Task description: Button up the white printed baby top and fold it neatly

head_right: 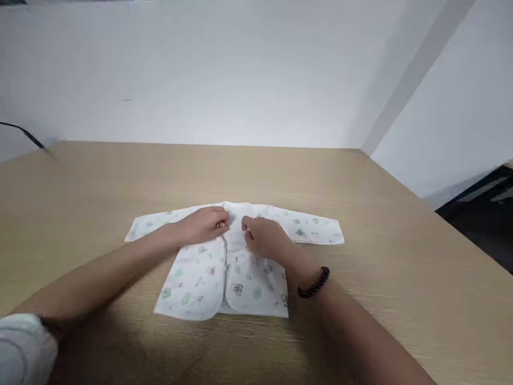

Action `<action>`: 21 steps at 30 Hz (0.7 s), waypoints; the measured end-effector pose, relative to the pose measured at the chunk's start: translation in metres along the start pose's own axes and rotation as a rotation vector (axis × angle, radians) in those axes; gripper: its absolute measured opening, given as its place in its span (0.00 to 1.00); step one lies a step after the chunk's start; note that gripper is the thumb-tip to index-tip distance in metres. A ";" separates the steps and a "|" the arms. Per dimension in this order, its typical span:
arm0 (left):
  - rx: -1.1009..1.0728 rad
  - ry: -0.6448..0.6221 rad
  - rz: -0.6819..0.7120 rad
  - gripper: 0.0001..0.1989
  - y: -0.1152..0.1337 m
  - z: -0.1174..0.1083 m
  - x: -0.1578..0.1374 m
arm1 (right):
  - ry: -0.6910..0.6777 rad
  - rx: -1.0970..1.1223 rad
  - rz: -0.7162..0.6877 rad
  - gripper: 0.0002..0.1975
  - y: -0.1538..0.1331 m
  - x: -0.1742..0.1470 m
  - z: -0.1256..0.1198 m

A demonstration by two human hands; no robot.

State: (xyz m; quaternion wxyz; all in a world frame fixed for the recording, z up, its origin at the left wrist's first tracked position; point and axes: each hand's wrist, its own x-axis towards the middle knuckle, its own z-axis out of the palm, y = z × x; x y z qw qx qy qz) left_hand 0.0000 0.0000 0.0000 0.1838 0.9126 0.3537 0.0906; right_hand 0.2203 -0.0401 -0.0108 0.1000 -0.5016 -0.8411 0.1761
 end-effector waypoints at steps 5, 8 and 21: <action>-0.214 0.177 -0.087 0.07 0.003 0.003 0.007 | 0.096 0.196 -0.033 0.05 0.006 0.003 -0.001; -0.503 0.279 -0.174 0.09 0.002 0.015 0.010 | 0.170 0.456 -0.035 0.04 0.010 0.006 0.004; -0.448 0.396 -0.112 0.06 -0.010 0.044 0.005 | 0.328 0.455 0.039 0.07 0.001 0.018 0.035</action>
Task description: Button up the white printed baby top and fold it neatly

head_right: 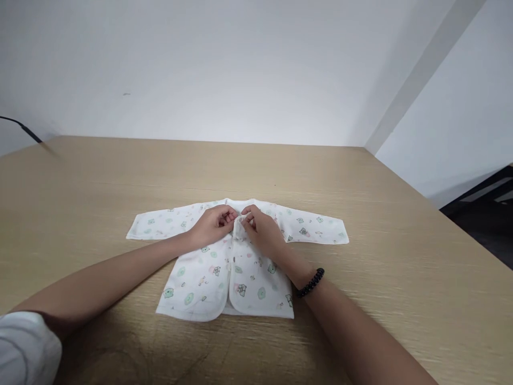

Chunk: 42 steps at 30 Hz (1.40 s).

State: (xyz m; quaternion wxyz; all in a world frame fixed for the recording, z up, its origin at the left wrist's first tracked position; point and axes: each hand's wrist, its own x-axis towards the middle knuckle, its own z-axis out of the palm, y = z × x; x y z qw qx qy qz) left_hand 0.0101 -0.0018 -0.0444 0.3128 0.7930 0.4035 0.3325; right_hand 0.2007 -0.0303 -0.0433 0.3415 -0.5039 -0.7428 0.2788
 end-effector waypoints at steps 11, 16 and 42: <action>0.008 0.022 -0.041 0.05 0.000 0.000 0.000 | 0.057 -0.163 -0.054 0.06 0.003 0.005 0.007; -0.009 0.006 -0.050 0.05 -0.002 -0.001 0.001 | 0.060 -0.099 -0.007 0.05 0.001 0.007 0.007; -0.031 0.014 -0.058 0.04 -0.002 -0.003 0.000 | 0.022 -0.304 -0.296 0.13 -0.009 -0.016 0.011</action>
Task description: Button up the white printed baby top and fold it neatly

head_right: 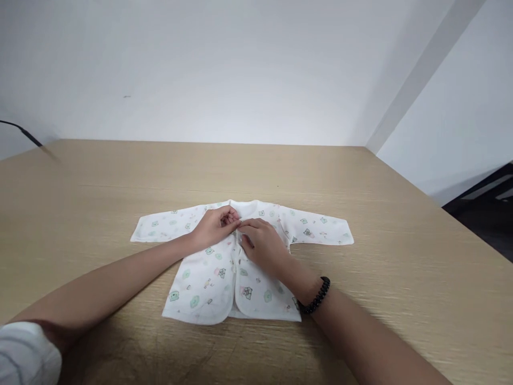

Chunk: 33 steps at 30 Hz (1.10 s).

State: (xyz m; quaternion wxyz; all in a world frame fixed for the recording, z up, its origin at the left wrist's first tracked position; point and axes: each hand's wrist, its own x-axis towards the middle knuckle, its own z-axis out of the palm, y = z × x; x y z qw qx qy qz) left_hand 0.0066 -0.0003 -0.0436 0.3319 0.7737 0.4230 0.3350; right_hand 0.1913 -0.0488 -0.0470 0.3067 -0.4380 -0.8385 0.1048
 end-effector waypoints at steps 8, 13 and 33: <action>0.007 -0.013 -0.001 0.03 -0.005 0.001 0.002 | 0.077 0.082 0.135 0.10 0.006 0.001 0.003; 0.047 -0.029 0.020 0.07 -0.001 0.001 0.002 | 0.093 0.060 0.211 0.13 0.009 0.001 0.006; 0.098 -0.073 0.091 0.09 -0.004 -0.003 0.004 | 0.044 0.063 0.169 0.09 0.017 0.002 0.004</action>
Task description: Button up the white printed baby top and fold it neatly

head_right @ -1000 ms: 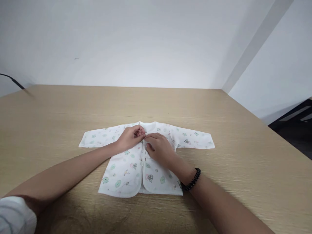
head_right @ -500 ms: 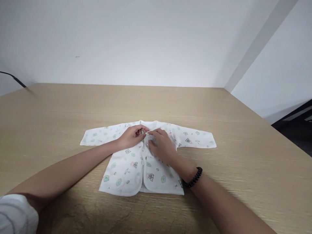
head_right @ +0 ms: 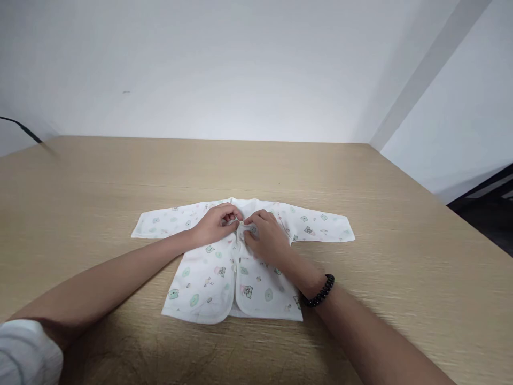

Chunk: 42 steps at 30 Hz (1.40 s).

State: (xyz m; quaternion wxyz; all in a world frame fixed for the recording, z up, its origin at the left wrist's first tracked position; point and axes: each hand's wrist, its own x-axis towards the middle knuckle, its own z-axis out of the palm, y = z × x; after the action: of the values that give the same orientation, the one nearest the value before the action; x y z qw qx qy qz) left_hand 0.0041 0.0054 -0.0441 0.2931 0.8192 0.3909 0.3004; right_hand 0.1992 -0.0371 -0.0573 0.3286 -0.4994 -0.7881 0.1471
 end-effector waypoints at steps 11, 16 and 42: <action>0.173 0.022 0.173 0.05 0.004 0.001 -0.005 | -0.032 -0.249 -0.157 0.12 -0.009 -0.004 -0.005; 0.364 0.015 0.255 0.09 0.001 0.000 -0.004 | -0.055 -0.315 -0.122 0.13 -0.009 -0.004 -0.007; 0.291 0.051 0.298 0.12 -0.001 -0.001 -0.007 | -0.192 -0.517 -0.191 0.24 -0.004 -0.004 -0.019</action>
State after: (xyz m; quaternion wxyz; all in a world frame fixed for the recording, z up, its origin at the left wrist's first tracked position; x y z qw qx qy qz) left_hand -0.0009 0.0004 -0.0460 0.1138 0.8938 0.3120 0.3014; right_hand 0.2098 -0.0439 -0.0424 0.1268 -0.4736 -0.8705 -0.0436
